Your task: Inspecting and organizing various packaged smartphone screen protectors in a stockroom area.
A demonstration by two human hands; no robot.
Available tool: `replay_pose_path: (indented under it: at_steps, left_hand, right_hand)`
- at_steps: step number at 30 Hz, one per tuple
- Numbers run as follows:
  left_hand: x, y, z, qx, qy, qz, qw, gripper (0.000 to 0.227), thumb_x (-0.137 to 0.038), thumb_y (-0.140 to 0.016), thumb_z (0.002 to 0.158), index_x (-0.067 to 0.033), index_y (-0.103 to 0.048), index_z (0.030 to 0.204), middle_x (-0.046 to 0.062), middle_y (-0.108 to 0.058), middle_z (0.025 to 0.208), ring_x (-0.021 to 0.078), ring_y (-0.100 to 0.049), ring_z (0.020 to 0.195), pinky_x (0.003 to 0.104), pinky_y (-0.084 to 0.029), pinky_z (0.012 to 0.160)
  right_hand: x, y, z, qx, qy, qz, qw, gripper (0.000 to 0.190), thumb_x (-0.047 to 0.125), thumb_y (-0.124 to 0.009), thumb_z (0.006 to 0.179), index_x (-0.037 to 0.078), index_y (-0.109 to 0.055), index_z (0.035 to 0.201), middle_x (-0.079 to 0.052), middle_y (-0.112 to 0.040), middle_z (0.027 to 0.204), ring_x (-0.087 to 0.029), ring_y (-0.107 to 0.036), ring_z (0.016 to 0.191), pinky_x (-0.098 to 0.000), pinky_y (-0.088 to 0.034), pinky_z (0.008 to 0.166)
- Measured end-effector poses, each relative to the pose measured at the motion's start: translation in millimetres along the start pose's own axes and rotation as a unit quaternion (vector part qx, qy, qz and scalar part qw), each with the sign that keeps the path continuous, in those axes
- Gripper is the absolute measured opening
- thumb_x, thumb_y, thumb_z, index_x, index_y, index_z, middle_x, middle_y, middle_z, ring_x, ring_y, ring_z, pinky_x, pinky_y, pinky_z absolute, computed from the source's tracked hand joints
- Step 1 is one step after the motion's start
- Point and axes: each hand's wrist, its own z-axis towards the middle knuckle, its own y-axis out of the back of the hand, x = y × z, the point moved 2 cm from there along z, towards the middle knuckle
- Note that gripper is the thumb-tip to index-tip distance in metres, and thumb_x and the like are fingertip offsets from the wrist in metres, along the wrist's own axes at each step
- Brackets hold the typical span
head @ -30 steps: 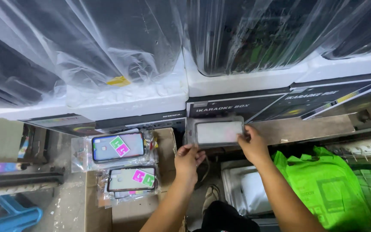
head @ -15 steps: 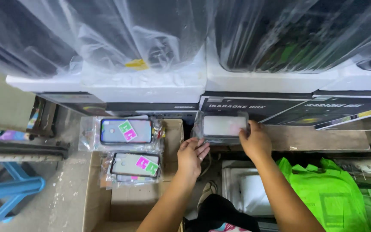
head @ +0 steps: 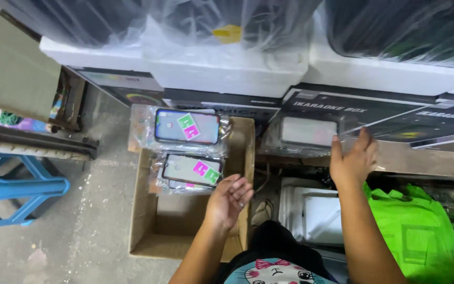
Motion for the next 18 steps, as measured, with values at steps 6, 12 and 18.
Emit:
replay_pose_path:
  at_steps: [6, 12, 18]
  left_hand:
    - [-26.6, 114.7, 4.5, -0.121, -0.028, -0.11, 0.986, 0.022, -0.021, -0.063, 0.094, -0.0081, -0.06, 0.112, 0.009, -0.071, 0.103, 0.0246, -0.069, 0.092, 0.041, -0.059, 0.087]
    - [-47.6, 178.8, 4.5, -0.178, -0.032, -0.152, 0.972, 0.022, -0.022, -0.063, 0.095, -0.0109, -0.06, 0.114, 0.008, -0.07, 0.103, 0.0245, -0.067, 0.09, 0.041, -0.057, 0.084]
    - [-80.4, 169.3, -11.6, -0.165, -0.024, -0.114, 0.979, 0.032, -0.023, -0.055, 0.094, -0.0132, -0.057, 0.124, 0.007, -0.07, 0.12, 0.0295, -0.07, 0.106, 0.044, -0.055, 0.089]
  right_hand:
    - [83.3, 14.3, -53.1, -0.018, 0.177, 0.158, 0.971, 0.039, 0.016, -0.066, 0.103, 0.0, -0.056, 0.137, -0.02, -0.058, 0.138, -0.042, -0.052, 0.131, -0.0498, -0.04, 0.115]
    - [160.0, -58.6, -150.1, 0.234, 0.104, 0.332, 0.908, 0.022, 0.017, -0.074, 0.096, 0.009, -0.07, 0.116, -0.009, -0.066, 0.104, -0.018, -0.067, 0.079, -0.0306, -0.054, 0.067]
    - [182.5, -138.0, -173.6, 0.249, 0.032, 0.239, 0.938, 0.052, 0.028, -0.08, 0.086, 0.001, -0.061, 0.127, -0.013, -0.069, 0.104, -0.023, -0.069, 0.073, -0.0364, -0.055, 0.068]
